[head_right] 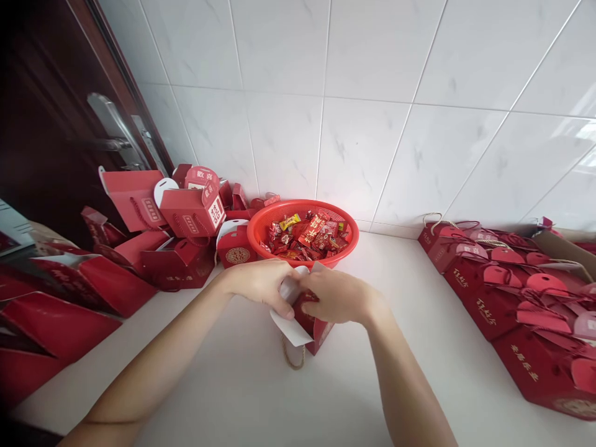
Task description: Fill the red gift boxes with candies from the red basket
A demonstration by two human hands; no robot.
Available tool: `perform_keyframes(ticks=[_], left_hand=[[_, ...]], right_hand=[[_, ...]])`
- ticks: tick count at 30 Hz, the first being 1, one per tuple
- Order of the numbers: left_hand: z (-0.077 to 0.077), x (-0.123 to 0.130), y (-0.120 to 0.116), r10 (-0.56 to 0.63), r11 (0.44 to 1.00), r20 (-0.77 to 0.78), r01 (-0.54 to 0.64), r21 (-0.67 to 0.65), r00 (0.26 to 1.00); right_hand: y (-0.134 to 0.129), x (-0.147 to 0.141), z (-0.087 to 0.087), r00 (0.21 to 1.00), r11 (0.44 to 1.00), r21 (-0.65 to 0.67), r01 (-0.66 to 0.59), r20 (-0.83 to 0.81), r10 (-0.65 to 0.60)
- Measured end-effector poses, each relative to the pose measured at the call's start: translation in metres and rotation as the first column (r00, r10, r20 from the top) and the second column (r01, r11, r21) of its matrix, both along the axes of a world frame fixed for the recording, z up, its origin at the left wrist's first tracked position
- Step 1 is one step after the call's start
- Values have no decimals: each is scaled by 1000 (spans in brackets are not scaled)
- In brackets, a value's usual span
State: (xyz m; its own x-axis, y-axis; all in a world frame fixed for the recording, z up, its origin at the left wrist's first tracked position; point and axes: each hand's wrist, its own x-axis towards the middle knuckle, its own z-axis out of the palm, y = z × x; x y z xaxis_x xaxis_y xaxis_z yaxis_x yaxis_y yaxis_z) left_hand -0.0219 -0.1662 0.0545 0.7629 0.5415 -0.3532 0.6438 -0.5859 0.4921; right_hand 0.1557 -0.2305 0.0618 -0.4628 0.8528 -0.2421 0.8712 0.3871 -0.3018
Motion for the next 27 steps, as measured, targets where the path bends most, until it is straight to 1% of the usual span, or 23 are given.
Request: perform_keyframes(ticks=[3, 6, 8, 12, 14, 17, 20, 22, 24, 25, 27], left_hand=[[0, -1, -1, -19, 999, -1, 19, 40, 1000], [0, -3, -3, -28, 998, 21, 27, 56, 999], [1, -4, -4, -12, 998, 37, 9, 60, 999], [5, -6, -10, 71, 991, 51, -76, 108, 996], [7, -6, -12, 81, 987, 79, -91, 132, 994], [8, -5, -13, 30, 986, 164, -56, 156, 986], [8, -6, -10, -74, 988, 246, 37, 151, 966], [7, -7, -8, -129, 987, 266, 96, 132, 955], [6, -9, -5, -141, 984, 255, 108, 141, 957], [6, -10, -4, -132, 983, 237, 96, 158, 963], [6, -11, -2, -86, 980, 181, 50, 193, 980]], right_hand=[[-13, 20, 16, 995, 998, -60, 18, -102, -24], [-22, 34, 24, 984, 996, -30, 83, -153, -86], [-23, 39, 23, 979, 991, -9, 133, -156, -133], [-18, 42, 15, 960, 964, -12, 264, -95, -264], [-15, 42, 13, 954, 956, -6, 292, -75, -291], [-13, 40, 14, 957, 962, -6, 275, -98, -274], [-13, 37, 18, 973, 977, -38, 210, -91, -213], [-13, 36, 20, 971, 972, -51, 228, -58, -231], [-12, 36, 21, 954, 954, -47, 295, -29, -297], [-11, 36, 21, 946, 946, -45, 322, -17, -323], [-8, 37, 19, 941, 941, -37, 338, 9, -338]])
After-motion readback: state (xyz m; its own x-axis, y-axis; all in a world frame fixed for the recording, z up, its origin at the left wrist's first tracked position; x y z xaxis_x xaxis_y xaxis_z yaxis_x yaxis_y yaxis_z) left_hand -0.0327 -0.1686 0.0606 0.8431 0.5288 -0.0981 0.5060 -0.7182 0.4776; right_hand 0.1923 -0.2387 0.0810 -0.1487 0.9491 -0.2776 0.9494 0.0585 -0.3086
